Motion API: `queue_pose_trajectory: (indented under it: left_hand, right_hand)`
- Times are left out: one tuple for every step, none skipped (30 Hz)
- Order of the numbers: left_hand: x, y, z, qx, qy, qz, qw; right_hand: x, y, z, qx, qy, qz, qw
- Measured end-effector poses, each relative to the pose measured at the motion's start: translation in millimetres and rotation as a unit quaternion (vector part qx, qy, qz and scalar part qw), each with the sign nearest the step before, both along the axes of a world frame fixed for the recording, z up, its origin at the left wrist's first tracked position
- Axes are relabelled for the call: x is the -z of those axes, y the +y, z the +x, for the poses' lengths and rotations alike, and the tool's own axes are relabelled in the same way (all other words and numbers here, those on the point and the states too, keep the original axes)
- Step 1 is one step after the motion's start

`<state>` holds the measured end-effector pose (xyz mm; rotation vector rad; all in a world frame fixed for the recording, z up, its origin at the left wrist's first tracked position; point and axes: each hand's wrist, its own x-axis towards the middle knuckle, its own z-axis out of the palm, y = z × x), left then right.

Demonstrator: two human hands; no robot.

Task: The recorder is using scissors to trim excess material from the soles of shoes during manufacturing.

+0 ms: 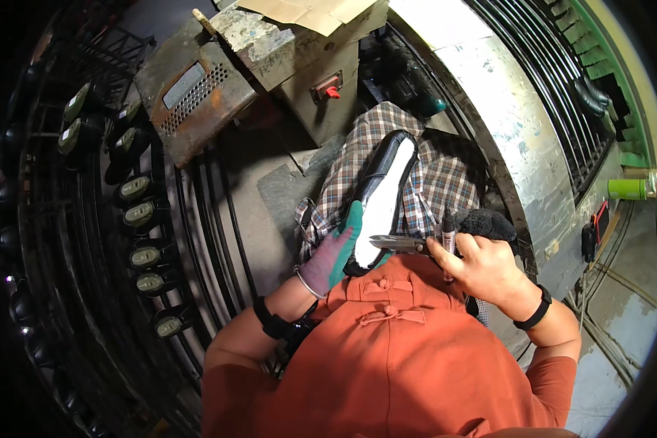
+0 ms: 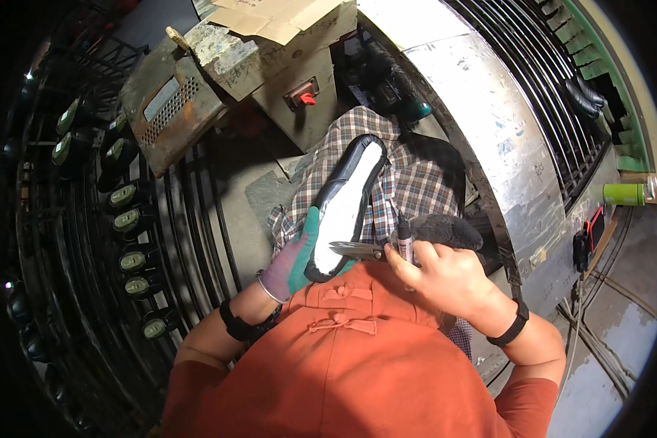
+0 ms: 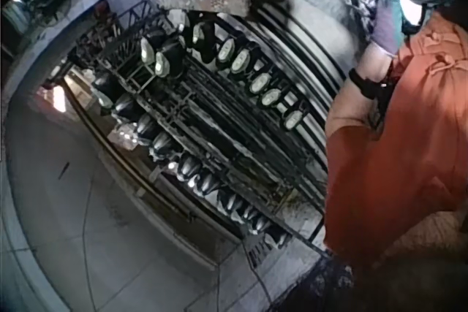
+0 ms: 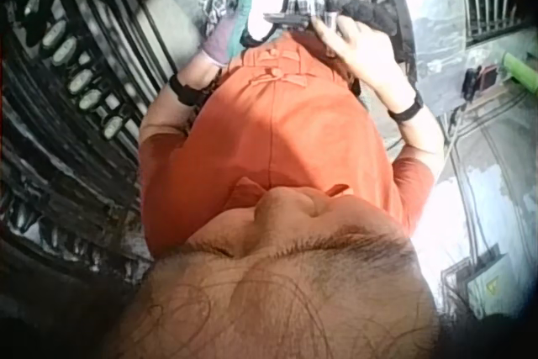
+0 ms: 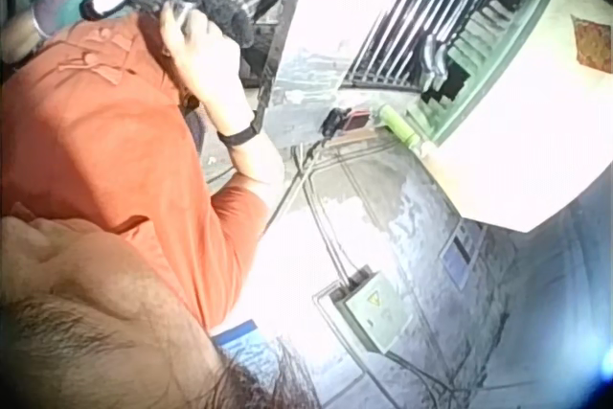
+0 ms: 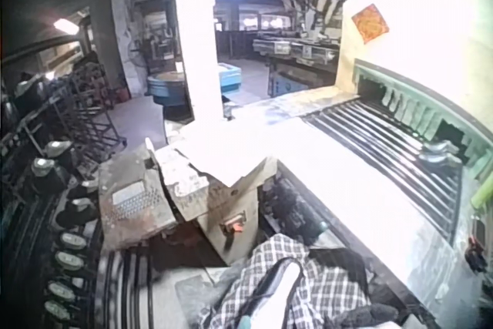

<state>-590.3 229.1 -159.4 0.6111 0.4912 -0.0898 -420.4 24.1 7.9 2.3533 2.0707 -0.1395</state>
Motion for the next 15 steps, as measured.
queue_pose_trajectory:
  left_hand:
    - [-5.4, 2.2, -0.8, 0.023, 0.013, -0.038, 0.999]
    - [-11.4, 3.5, -1.0, 0.046, 0.027, -0.076, 0.996]
    - [-28.4, 3.7, 3.9, 0.046, 0.028, -0.074, 0.996]
    - [-51.3, 2.3, 14.8, 0.02, 0.007, -0.122, 0.992]
    - [-63.4, 1.4, 22.3, -0.006, -0.014, -0.17, 0.985]
    - [-61.2, 1.8, 22.9, -0.007, -0.015, -0.169, 0.985]
    - [-54.7, 3.7, 21.6, -0.004, -0.037, -0.126, 0.991]
    - [-50.5, 5.7, 20.7, 0.0, -0.059, -0.082, 0.995]
    - [-63.2, 8.5, 23.5, 0.002, -0.088, -0.254, 0.963]
    - [-62.4, 9.4, 21.5, 0.003, -0.087, -0.252, 0.964]
    - [-58.9, 9.9, 19.4, 0.013, -0.087, -0.257, 0.962]
    - [-54.0, 10.0, 18.5, 0.019, -0.088, -0.261, 0.961]
    - [-50.4, 12.0, 18.0, 0.021, -0.117, -0.317, 0.941]
    - [-48.7, 13.9, 15.9, 0.021, -0.118, -0.314, 0.942]
    - [-51.1, 14.9, 16.6, 0.017, -0.074, -0.26, 0.963]
  right_hand:
    - [1.0, 0.7, 1.9, -0.004, 0.006, 0.007, 1.0]
    - [2.6, 0.8, 2.7, -0.009, 0.013, 0.013, 1.0]
    - [7.7, 2.1, 1.6, -0.009, 0.014, 0.015, 1.0]
    - [15.7, 2.6, 0.0, 0.019, 0.064, 0.036, 0.997]
    - [24.9, 1.3, -2.1, 0.048, 0.113, 0.057, 0.991]
    - [41.3, -3.6, -4.9, 0.077, 0.158, 0.063, 0.982]
    - [46.3, -3.7, -9.2, 0.114, 0.212, 0.062, 0.968]
    - [51.2, -1.3, -13.1, 0.151, 0.266, 0.061, 0.95]
    - [65.1, 2.2, -15.6, 0.193, 0.392, 0.126, 0.891]
    - [69.4, 10.9, -21.0, 0.273, 0.575, 0.126, 0.761]
    - [74.6, 12.3, -22.4, 0.265, 0.539, 0.148, 0.786]
    - [78.3, 14.1, -20.9, 0.254, 0.502, 0.168, 0.81]
    - [75.0, 13.5, -17.5, 0.26, 0.479, 0.166, 0.822]
    - [71.1, 11.7, -12.7, 0.266, 0.456, 0.166, 0.833]
    - [75.5, 5.8, -6.7, 0.254, 0.433, 0.207, 0.84]
